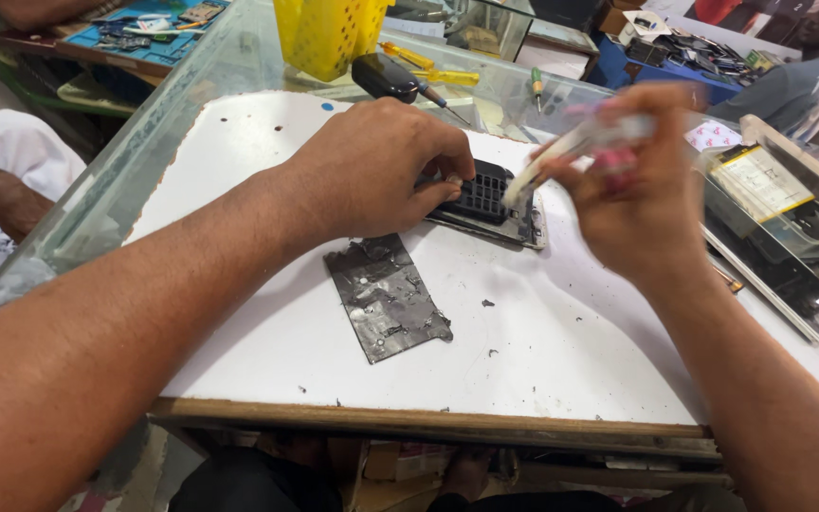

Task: The person cleans a disassembled mobile phone using a pink toothbrush and a small tube of adhesive. They scrub the phone's internal frame and keypad area, then apply adhesive to a small component before continuing to clean the device.

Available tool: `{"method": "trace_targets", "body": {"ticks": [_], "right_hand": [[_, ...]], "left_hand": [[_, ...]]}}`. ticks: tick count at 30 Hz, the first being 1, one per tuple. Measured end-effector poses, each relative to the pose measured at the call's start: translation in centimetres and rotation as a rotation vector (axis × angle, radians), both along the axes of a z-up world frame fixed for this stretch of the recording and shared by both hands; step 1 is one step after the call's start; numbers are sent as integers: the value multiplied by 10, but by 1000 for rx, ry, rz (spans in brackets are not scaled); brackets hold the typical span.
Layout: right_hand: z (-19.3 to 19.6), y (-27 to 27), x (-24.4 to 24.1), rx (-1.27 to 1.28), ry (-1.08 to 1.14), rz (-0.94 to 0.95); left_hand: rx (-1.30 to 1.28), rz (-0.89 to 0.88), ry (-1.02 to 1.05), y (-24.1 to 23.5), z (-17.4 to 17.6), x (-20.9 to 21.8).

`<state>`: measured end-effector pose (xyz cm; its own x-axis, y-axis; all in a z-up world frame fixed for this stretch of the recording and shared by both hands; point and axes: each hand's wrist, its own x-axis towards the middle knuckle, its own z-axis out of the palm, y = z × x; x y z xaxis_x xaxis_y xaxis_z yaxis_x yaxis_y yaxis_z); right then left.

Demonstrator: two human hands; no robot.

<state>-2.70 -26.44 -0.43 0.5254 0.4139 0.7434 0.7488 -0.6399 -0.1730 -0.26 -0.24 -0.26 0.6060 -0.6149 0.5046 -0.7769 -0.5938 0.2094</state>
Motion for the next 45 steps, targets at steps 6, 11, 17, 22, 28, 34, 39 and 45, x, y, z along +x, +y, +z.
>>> {"method": "trace_targets", "body": {"ticks": [6,11,17,22,28,34,39,45], "right_hand": [[4,-8,-4,136,-61,-50],[-1,-10,-1,443,221,170],[-11,-14,3,387,85,338],[-8,-23,3,469,131,232],[-13,-23,2,398,78,282],[-13,-19,2,422,62,282],[-14,-14,3,617,202,323],[-14,-12,3,663,228,341]], "left_hand": [[-194,-136,45,-2,-2,3],[-454,-224,269,-3,-1,6],[-518,-274,475,-4,-2,7],[-616,-263,648,-5,2,7],[-647,-292,678,-5,5,7],[-672,-309,662,-6,5,5],[-688,-326,694,-7,5,5],[-707,-355,704,-7,4,6]]}}
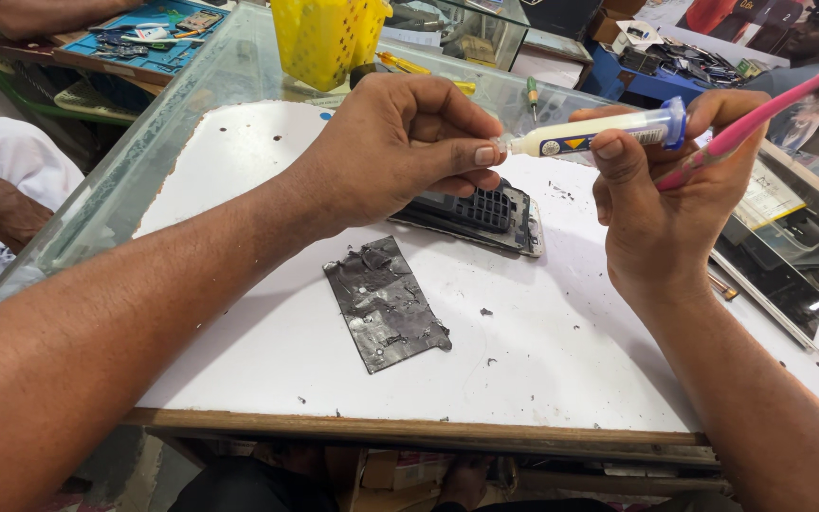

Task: The person cleans a disassembled mobile phone using a pink toothbrush and a small tube of adhesive. They scrub the phone's internal frame and keypad area, then apply adhesive to a small component before continuing to clean the device.

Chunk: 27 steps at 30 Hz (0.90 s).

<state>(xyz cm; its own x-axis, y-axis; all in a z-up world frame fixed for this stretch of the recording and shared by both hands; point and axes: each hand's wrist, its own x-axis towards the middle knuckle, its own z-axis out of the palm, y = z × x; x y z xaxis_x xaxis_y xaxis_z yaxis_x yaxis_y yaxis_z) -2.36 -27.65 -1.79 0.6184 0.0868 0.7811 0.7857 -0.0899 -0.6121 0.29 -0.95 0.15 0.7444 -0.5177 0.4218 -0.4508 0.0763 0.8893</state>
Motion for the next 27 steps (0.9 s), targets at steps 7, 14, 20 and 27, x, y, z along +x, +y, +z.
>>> {"method": "trace_targets", "body": {"ticks": [7,14,20,27], "right_hand": [[0,-1,1,-39,-23,15],[-4,1,1,2,13,30],[-7,11,0,62,91,44],[-7,18,0,284,318,82]], "left_hand": [[25,16,-17,0,-1,0],[-25,-21,20,0,-5,3],[-125,-22,1,-3,-12,6],[6,233,-728,1,-15,-4]]}}
